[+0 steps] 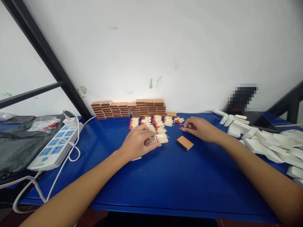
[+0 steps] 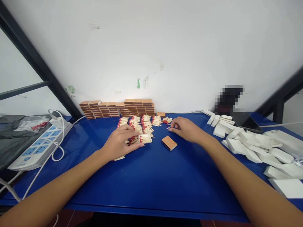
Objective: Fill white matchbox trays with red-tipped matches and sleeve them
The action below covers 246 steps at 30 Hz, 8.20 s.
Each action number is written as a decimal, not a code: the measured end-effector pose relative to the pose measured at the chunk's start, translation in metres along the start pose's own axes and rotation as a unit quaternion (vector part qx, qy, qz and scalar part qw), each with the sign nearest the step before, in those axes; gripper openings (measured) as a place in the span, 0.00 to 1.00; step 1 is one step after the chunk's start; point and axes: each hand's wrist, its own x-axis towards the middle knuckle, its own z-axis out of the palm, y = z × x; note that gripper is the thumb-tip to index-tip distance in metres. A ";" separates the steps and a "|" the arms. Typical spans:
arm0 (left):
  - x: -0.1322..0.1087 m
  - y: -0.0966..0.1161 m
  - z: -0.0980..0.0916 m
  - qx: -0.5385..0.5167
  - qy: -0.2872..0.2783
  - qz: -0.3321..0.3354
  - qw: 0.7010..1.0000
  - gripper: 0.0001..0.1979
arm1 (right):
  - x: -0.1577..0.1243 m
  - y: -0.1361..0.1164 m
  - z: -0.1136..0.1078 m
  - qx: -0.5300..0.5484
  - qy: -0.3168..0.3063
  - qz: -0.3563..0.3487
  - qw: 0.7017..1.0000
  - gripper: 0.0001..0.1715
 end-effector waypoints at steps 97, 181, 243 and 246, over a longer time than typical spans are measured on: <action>-0.001 -0.008 0.001 0.008 0.003 -0.015 1.000 0.18 | 0.000 0.025 -0.002 0.014 0.016 -0.034 0.999 0.18; 0.003 -0.017 -0.007 0.063 0.010 -0.025 0.998 0.16 | -0.008 -0.075 0.043 0.023 0.047 -0.156 0.986 0.05; 0.005 -0.017 -0.007 0.091 0.020 -0.015 0.996 0.18 | -0.009 -0.078 0.047 0.002 0.068 -0.171 0.983 0.05; 0.004 -0.017 -0.006 0.091 0.014 -0.018 0.996 0.18 | -0.010 -0.076 0.045 -0.005 0.065 -0.168 0.984 0.05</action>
